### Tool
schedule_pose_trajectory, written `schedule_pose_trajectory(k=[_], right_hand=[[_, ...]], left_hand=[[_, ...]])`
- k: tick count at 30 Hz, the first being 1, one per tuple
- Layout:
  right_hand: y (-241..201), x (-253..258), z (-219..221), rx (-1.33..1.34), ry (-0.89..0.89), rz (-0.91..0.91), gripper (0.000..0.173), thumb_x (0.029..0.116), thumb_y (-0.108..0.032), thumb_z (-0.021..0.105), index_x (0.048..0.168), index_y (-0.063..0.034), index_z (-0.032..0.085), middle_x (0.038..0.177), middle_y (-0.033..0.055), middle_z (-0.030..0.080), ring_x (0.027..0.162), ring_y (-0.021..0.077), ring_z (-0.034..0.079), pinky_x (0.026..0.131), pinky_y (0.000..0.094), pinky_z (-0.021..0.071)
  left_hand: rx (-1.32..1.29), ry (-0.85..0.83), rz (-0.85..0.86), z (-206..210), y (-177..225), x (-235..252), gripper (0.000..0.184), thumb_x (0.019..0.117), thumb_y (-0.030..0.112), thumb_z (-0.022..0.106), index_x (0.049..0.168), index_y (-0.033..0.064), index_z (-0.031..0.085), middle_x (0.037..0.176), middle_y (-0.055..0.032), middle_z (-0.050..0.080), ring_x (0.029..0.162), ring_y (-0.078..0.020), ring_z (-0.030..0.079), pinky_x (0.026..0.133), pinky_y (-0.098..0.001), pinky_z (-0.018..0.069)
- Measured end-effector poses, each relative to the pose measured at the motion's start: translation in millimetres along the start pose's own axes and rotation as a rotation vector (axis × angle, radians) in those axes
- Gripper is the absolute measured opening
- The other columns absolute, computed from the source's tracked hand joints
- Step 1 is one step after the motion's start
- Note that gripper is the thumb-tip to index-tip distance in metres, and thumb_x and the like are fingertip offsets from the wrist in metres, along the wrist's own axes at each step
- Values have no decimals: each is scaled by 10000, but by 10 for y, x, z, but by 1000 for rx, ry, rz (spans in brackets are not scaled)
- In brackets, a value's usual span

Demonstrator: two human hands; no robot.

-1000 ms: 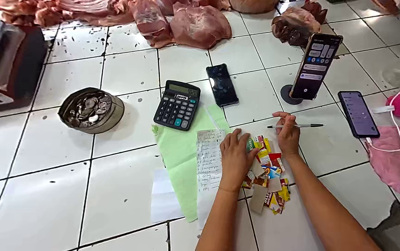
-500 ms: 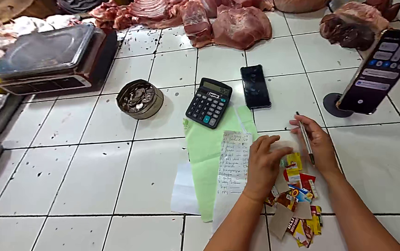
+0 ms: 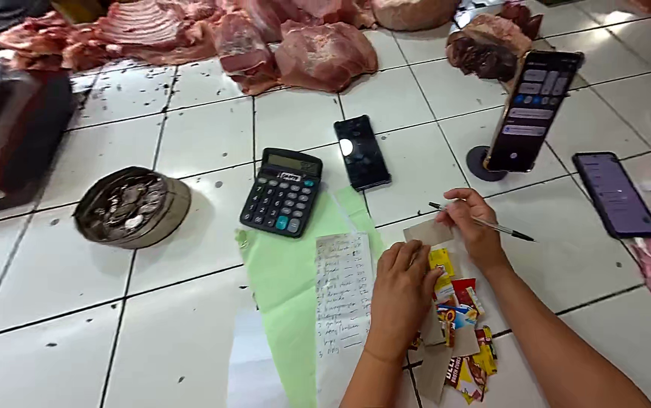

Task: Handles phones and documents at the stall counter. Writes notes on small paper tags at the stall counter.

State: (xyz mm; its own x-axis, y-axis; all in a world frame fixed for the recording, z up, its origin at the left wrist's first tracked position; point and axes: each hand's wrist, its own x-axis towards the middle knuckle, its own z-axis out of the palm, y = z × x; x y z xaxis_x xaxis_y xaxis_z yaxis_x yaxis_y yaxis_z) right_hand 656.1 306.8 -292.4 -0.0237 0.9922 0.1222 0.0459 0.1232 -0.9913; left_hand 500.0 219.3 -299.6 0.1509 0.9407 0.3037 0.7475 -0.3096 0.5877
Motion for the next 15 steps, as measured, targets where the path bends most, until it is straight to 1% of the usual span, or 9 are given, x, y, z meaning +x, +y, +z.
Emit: schedule_pose_trajectory(k=[3,5,7,9,11,12,13,14,15], right_hand=[[1,1,-4,-30,29,-46,106,937,-54,575,1036,-87,593,904,-47,727,829,6,683,752,179,557],[39,-12,-31,-201,15,-156,111,929,-40,612,1018,-40,678,1075,23,711,990,44,674,834,202,561],[92,-10,-71,-374,-32,-261,226,931,33,568,1053,-32,748,1158,86,713,1071,116,670,902,259,556],[92,-5,-91,-487,-78,-302,328,973,25,511,1189,-57,746,1192,81,724,1067,136,676,928,296,551],[38,-22,-67,-562,-58,-265,303,1039,-68,501,1264,-60,704,1148,77,729,981,115,693,860,288,573],[-1,-43,-45,-592,-33,-223,265,1053,-133,523,1229,-51,703,1053,75,719,868,108,671,773,286,566],[-52,-73,-28,-631,-28,-169,247,1049,-200,555,1141,-32,712,954,82,701,773,130,643,702,315,550],[-123,-100,-21,-680,-74,-91,292,1036,-268,583,1050,-7,713,874,108,684,737,192,639,683,394,543],[-213,-109,-13,-746,-162,10,370,1019,-352,608,1004,0,720,835,127,685,751,248,655,713,469,545]], left_hand=[[24,-58,14,-13,22,-24,463,999,425,570,1266,81,729,1337,-115,686,1324,-380,582,1132,-582,407],[37,-95,25,-23,38,-38,504,1013,453,535,1301,76,705,1368,-112,668,1339,-355,578,1143,-590,391],[67,-104,29,-26,56,-54,519,1017,461,522,1322,77,691,1389,-103,656,1344,-344,574,1146,-587,386],[90,-100,28,-13,78,-60,542,1016,473,514,1344,73,675,1404,-106,645,1346,-348,572,1146,-587,382],[116,-99,23,-2,88,-69,569,1019,495,496,1364,73,659,1419,-107,633,1352,-350,564,1153,-585,371],[121,-99,20,6,88,-79,578,1017,501,498,1365,68,657,1428,-114,625,1360,-359,554,1156,-587,365],[127,-101,17,14,88,-93,583,1014,501,503,1366,63,654,1440,-120,615,1372,-366,542,1158,-590,361],[134,-104,16,18,87,-100,586,1011,501,505,1370,62,652,1452,-124,605,1385,-368,530,1159,-592,359],[141,-100,21,23,86,-98,583,1008,497,511,1362,58,658,1453,-133,603,1387,-371,528,1155,-596,362]])
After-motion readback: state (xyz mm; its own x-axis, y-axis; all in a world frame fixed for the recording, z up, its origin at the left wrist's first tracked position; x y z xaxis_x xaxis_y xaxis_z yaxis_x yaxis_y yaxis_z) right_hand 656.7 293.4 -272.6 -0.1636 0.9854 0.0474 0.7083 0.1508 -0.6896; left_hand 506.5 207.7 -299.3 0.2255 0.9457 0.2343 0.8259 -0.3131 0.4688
